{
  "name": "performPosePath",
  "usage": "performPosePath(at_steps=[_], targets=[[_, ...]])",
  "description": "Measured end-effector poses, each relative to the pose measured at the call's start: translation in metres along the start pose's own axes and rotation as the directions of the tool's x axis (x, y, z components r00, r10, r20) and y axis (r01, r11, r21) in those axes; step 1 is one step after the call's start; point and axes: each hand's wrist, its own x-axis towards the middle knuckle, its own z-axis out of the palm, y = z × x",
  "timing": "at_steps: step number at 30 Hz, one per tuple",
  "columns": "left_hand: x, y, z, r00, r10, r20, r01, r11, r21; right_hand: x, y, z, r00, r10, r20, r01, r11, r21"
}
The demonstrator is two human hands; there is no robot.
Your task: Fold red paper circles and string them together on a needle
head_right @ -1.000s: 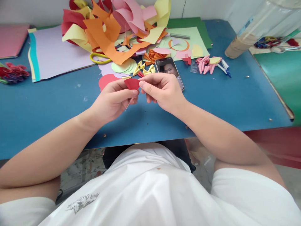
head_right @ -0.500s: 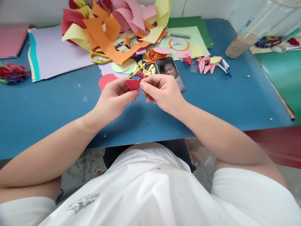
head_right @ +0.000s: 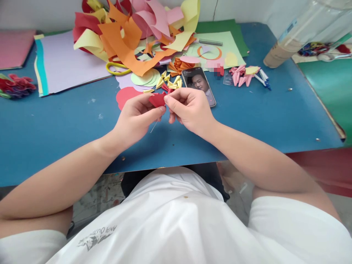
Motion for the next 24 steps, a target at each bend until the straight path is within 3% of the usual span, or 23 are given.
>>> performPosePath(at_steps=[9, 17, 24], targets=[[-0.0012, 0.0022, 0.0039, 0.999, -0.043, -0.018, 0.042, 0.995, -0.091, -0.0033, -0.0020, 0.0013, 0.999, -0.038, 0.021, 0.038, 0.999, -0.018], [-0.0031, 0.0002, 0.0025, 0.991, 0.063, -0.121, -0.050, 0.993, 0.106, -0.0034, -0.0006, 0.0027, 0.998, -0.063, -0.013, 0.062, 0.996, -0.057], [-0.0051, 0.0035, 0.0022, 0.983, 0.065, -0.169, -0.026, 0.975, 0.220, -0.0044, 0.0008, 0.0012, 0.996, -0.086, -0.013, 0.084, 0.993, -0.079]])
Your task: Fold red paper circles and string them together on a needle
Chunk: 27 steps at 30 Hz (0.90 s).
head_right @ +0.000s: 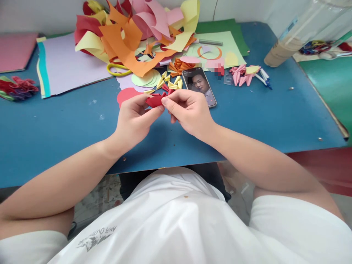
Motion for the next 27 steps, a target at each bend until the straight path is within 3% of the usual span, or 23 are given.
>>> performPosePath(at_steps=[5, 12, 15, 23, 27], targets=[[-0.0003, 0.0041, -0.0019, 0.999, -0.042, 0.026, 0.042, 0.999, -0.004, 0.0009, 0.0012, 0.0006, 1.000, 0.011, 0.008, -0.011, 1.000, 0.010], [0.0052, -0.0003, -0.0001, 0.983, -0.155, 0.097, 0.176, 0.948, -0.266, 0.0046, 0.0013, 0.0019, 0.999, 0.034, 0.023, -0.037, 0.995, 0.097], [0.0060, -0.0007, -0.0016, 0.969, -0.205, 0.140, 0.239, 0.924, -0.299, 0.0049, -0.0003, 0.0011, 0.997, 0.063, 0.034, -0.066, 0.993, 0.097], [0.0050, -0.0030, 0.0004, 0.976, -0.178, 0.129, 0.203, 0.956, -0.214, 0.0043, -0.0007, 0.0000, 0.991, 0.133, -0.018, -0.133, 0.991, 0.029], [0.0043, -0.0015, 0.0016, 0.971, -0.187, 0.151, 0.221, 0.940, -0.260, 0.0048, -0.0005, 0.0017, 0.992, 0.128, 0.008, -0.128, 0.991, 0.045]])
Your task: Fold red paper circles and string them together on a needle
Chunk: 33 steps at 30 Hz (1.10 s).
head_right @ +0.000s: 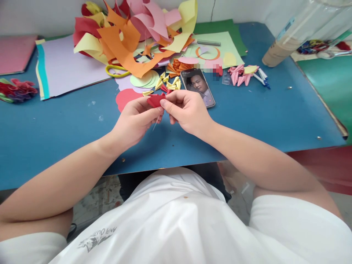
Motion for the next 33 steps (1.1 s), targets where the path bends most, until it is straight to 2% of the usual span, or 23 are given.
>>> performPosePath(at_steps=[9, 21, 28, 33], targets=[[-0.0011, 0.0008, -0.0019, 1.000, 0.009, 0.026, -0.008, 0.999, -0.036, -0.0013, -0.0025, -0.0009, 0.998, -0.045, 0.032, 0.044, 0.999, 0.016], [0.0033, 0.0009, -0.0037, 0.999, 0.021, 0.035, -0.021, 1.000, 0.005, 0.0049, -0.0033, -0.0060, 1.000, 0.027, -0.014, -0.027, 0.999, 0.028], [0.0038, -0.0001, -0.0042, 0.999, 0.008, 0.043, -0.008, 1.000, 0.002, 0.0052, -0.0040, -0.0059, 0.996, 0.087, 0.009, -0.088, 0.991, 0.099], [0.0031, -0.0006, -0.0033, 0.998, -0.047, 0.038, 0.048, 0.998, -0.030, 0.0055, -0.0038, -0.0077, 0.992, 0.118, 0.042, -0.121, 0.988, 0.093]])
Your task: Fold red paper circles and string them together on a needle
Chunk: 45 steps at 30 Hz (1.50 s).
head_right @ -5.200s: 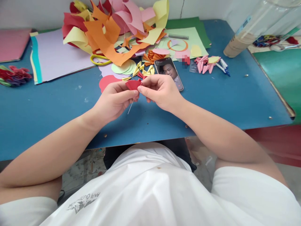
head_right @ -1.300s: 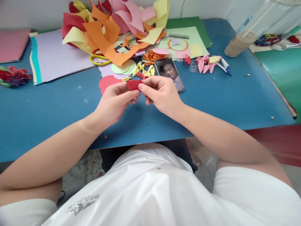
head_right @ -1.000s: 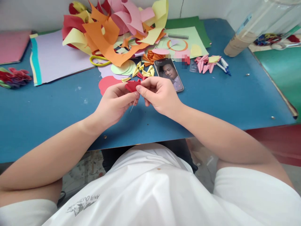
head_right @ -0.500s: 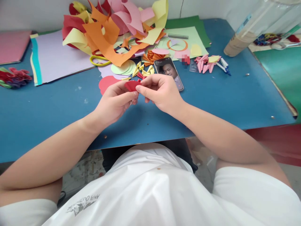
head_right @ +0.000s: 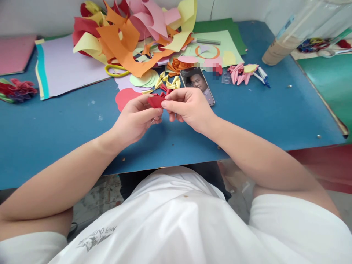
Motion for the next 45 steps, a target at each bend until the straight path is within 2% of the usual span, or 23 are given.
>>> performPosePath(at_steps=[12, 21, 27, 31, 41, 45], targets=[[-0.001, 0.002, 0.000, 0.997, -0.070, -0.019, 0.069, 0.998, -0.007, 0.000, 0.003, 0.002, 1.000, -0.021, 0.023, 0.021, 1.000, -0.012], [0.000, 0.003, -0.001, 0.996, -0.080, -0.043, 0.079, 0.997, -0.027, -0.001, -0.001, 0.001, 0.999, -0.023, 0.024, 0.024, 1.000, -0.015], [-0.002, 0.012, 0.003, 0.986, -0.162, -0.025, 0.157, 0.978, -0.139, 0.000, -0.004, 0.003, 0.999, -0.008, -0.039, 0.010, 0.999, 0.044], [-0.004, 0.017, 0.007, 0.979, -0.205, -0.013, 0.200, 0.965, -0.170, -0.001, -0.005, 0.002, 0.999, -0.015, -0.033, 0.017, 0.998, 0.056], [-0.004, 0.013, 0.005, 0.983, -0.182, 0.038, 0.186, 0.971, -0.151, 0.000, 0.007, 0.001, 0.995, -0.101, -0.004, 0.101, 0.995, 0.024], [-0.005, 0.009, 0.006, 0.993, -0.113, 0.036, 0.116, 0.986, -0.122, 0.001, 0.012, 0.001, 0.989, -0.146, 0.016, 0.146, 0.988, 0.044]])
